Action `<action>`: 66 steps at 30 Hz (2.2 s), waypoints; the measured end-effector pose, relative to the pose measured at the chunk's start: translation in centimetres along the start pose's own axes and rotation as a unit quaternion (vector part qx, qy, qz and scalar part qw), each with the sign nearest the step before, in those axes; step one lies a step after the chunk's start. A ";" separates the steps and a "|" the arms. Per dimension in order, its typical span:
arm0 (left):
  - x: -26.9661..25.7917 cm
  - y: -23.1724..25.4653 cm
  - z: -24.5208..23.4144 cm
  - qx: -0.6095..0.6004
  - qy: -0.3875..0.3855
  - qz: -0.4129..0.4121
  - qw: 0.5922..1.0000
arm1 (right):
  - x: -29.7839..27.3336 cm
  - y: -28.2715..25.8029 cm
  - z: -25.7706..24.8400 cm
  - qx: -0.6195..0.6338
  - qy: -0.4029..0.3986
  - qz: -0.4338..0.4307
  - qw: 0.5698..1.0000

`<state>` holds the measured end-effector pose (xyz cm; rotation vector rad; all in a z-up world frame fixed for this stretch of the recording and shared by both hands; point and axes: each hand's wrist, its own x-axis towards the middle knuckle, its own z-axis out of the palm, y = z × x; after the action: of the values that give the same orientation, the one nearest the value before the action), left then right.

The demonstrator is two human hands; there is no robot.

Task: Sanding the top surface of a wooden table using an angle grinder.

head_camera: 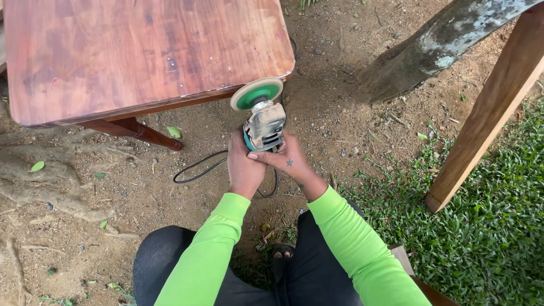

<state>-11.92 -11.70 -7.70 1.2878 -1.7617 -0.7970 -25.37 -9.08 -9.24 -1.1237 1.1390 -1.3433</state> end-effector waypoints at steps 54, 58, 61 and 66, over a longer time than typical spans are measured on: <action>8.8 -2.0 -15.6 -0.476 0.144 -0.165 0.852 | -8.8 -0.5 -0.4 0.066 0.252 -0.256 0.931; 9.0 -4.4 -19.6 -0.480 0.156 -0.150 0.850 | -9.5 -0.5 0.3 0.096 0.276 -0.217 0.931; 9.0 -5.8 -22.2 -0.476 0.176 -0.147 0.849 | -9.8 -0.5 0.9 0.072 0.248 -0.232 0.938; 8.2 -6.4 -24.4 -0.446 0.201 -0.130 0.862 | -10.5 -0.5 3.2 0.069 0.198 -0.229 0.951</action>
<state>10.99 -22.17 0.68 0.9350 -0.7074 -1.1973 -21.64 1.28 -8.77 -1.0810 1.0759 -2.0505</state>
